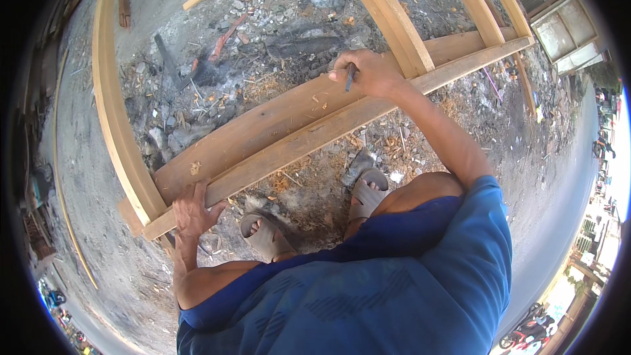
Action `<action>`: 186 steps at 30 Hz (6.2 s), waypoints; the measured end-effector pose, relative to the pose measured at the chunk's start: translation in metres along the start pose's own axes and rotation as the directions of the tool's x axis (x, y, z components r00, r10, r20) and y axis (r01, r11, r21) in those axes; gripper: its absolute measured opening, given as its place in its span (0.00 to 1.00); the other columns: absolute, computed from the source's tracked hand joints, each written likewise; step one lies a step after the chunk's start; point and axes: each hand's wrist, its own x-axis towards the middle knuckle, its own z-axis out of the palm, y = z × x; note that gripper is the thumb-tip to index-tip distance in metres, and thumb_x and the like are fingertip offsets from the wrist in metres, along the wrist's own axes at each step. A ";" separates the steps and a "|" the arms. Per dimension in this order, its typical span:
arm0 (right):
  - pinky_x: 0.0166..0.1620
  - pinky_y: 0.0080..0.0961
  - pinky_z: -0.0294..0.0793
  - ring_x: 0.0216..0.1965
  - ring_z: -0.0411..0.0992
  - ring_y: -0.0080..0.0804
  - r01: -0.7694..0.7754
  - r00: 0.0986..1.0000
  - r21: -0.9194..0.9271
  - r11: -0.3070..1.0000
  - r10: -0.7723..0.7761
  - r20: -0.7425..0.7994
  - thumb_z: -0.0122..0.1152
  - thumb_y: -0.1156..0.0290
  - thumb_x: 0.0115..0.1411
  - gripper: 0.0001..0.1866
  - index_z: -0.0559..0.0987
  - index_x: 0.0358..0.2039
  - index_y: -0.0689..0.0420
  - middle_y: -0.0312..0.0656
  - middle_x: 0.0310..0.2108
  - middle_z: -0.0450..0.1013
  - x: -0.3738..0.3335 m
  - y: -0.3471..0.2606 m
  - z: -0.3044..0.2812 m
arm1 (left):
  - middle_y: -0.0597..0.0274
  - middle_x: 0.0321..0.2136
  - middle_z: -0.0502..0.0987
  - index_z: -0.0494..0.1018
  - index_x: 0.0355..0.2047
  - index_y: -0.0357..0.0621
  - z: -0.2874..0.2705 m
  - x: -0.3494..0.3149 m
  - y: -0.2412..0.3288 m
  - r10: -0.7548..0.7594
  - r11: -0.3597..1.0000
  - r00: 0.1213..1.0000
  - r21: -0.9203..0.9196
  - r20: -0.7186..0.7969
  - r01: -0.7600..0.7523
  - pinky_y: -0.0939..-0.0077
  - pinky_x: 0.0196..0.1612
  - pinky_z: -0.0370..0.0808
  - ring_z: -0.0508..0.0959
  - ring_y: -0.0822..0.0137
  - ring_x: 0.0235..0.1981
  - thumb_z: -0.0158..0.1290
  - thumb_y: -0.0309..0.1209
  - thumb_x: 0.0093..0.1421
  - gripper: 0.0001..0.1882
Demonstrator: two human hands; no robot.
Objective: The person marks a large wooden frame using a pencil, then picks up a long wooden plank, places it across the frame, and uses a pencil to mark intersection points on the wood.
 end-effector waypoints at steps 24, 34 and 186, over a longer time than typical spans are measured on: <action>0.45 0.44 0.78 0.43 0.80 0.55 -0.649 0.495 0.083 0.756 0.503 -0.709 0.68 0.61 0.59 0.18 0.83 0.43 0.62 0.60 0.39 0.81 -0.116 0.164 -0.081 | 0.42 0.48 0.80 0.78 0.53 0.36 -0.029 0.051 -0.041 0.156 0.916 0.893 -0.401 0.422 0.029 0.55 0.59 0.71 0.77 0.45 0.53 0.67 0.53 0.53 0.36; 0.47 0.50 0.77 0.47 0.78 0.60 -0.695 0.504 0.007 0.719 0.495 -0.707 0.70 0.53 0.58 0.26 0.78 0.44 0.65 0.61 0.41 0.79 -0.112 0.155 -0.079 | 0.45 0.45 0.81 0.81 0.49 0.38 -0.019 0.051 -0.053 0.073 0.930 0.876 -0.351 0.476 0.114 0.58 0.58 0.72 0.77 0.47 0.54 0.69 0.53 0.50 0.34; 0.46 0.44 0.77 0.40 0.73 0.37 0.609 0.457 0.787 0.097 0.768 -0.449 0.60 0.65 0.64 0.13 0.74 0.46 0.53 0.38 0.40 0.70 -0.075 0.066 -0.153 | 0.50 0.48 0.80 0.76 0.44 0.38 -0.282 0.078 0.025 0.411 0.431 0.855 -0.759 -0.316 -0.488 0.68 0.55 0.72 0.79 0.62 0.48 0.60 0.27 0.57 0.14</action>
